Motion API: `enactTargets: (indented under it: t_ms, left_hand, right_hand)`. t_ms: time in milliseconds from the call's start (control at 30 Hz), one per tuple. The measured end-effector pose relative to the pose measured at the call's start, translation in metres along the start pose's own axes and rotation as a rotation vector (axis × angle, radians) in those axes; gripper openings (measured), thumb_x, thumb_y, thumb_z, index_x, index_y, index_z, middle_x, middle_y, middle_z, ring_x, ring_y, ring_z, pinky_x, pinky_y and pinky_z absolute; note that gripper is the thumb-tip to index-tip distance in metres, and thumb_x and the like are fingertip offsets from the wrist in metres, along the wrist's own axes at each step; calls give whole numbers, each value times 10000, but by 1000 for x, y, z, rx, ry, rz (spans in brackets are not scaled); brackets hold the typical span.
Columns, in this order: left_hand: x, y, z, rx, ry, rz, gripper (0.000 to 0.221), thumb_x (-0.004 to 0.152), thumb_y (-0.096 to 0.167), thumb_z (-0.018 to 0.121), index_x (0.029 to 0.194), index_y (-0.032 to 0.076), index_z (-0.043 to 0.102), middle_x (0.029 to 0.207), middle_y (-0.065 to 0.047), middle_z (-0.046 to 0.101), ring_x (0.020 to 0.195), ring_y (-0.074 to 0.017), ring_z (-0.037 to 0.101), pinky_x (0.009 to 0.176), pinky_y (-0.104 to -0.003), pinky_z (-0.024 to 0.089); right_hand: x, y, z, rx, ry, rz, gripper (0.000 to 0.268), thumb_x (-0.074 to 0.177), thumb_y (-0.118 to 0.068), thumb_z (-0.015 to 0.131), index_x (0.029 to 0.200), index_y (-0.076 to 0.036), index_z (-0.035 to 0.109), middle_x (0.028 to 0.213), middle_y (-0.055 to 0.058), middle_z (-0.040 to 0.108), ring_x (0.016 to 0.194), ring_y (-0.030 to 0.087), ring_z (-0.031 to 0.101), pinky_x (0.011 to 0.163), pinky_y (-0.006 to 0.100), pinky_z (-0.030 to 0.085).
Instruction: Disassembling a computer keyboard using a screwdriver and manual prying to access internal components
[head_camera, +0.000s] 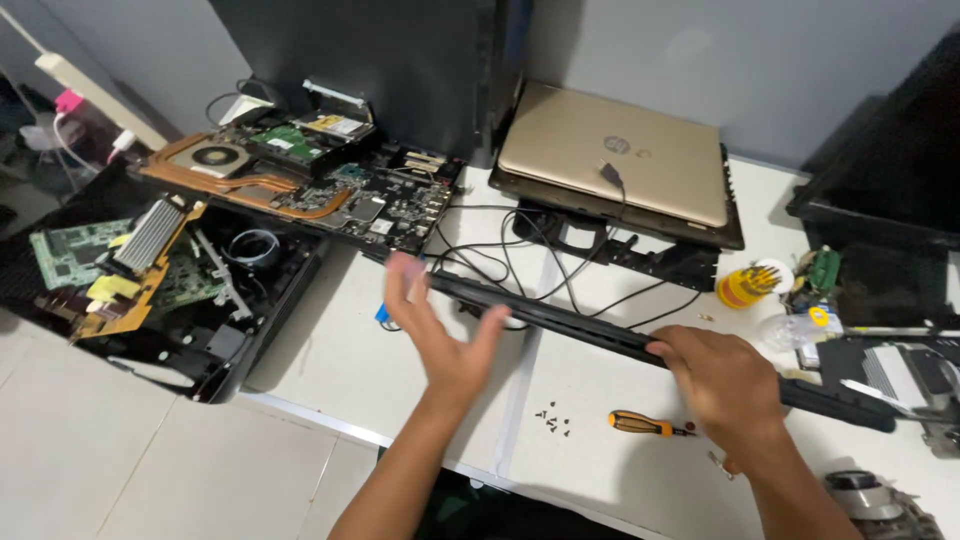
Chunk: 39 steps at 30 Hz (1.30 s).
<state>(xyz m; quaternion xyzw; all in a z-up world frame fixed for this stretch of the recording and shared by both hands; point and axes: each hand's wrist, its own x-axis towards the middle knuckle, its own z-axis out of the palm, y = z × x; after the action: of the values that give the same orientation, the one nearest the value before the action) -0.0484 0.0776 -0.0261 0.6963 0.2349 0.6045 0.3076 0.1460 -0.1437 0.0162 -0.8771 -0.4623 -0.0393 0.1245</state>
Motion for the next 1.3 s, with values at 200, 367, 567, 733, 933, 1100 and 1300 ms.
enactTargets:
  t_ms: [200,367,567,733,933,1100,1300]
  left_hand:
    - [14,-21,-11,-227,-112,-650,705,825,325,744,1436,89,483,1504,-123,509,1438,-258,441,1209,-376,290]
    - [3,-24,-11,-335,-176,-740,584,819,279,759,1298,149,450,1502,-114,454,1459,-247,397,1213,-366,252]
    - [-3,-20,-14,-478,-208,-767,640,822,214,749,1329,173,362,1668,-160,248,1532,-272,273,1212,-381,245]
    - [-10,-25,-12,-569,-198,-705,742,834,160,724,1434,148,288,1707,-171,87,1581,-268,136,1248,-377,174]
    - [-11,-24,-11,-559,-226,-696,804,806,142,676,1470,175,223,1715,-151,-9,1576,-259,89,1232,-374,189]
    - [-12,-19,-9,-573,-153,-770,608,806,77,630,1313,192,315,1724,-125,58,1480,-222,273,1116,-345,316]
    - [-7,-14,-12,-614,-164,-804,549,818,78,636,1243,188,306,1683,-91,149,1059,-160,491,910,-310,427]
  right_hand:
    - [-7,6,8,41,219,-214,137,989,-261,667,1065,-176,742,940,-26,772,839,184,710,796,334,523]
    - [-18,-4,3,-17,194,-157,147,971,-277,693,1082,-189,733,974,-58,765,857,161,702,823,332,532]
    - [-23,-8,6,-132,266,-218,134,1034,-274,650,1098,-177,717,973,-85,743,864,124,695,854,306,533]
    - [-26,-7,12,-178,198,-92,156,1035,-325,627,1111,-229,724,935,-101,740,864,136,705,859,322,539]
    - [-19,-9,6,-114,118,-20,124,1019,-279,637,1102,-244,722,895,-72,751,876,166,718,854,328,525]
    - [-17,-3,5,-59,58,19,155,1043,-305,592,1144,-256,700,947,-66,770,894,180,718,768,307,498]
    - [-18,1,6,9,93,-74,197,1011,-271,620,1115,-168,751,1060,-46,779,981,180,722,907,319,515]
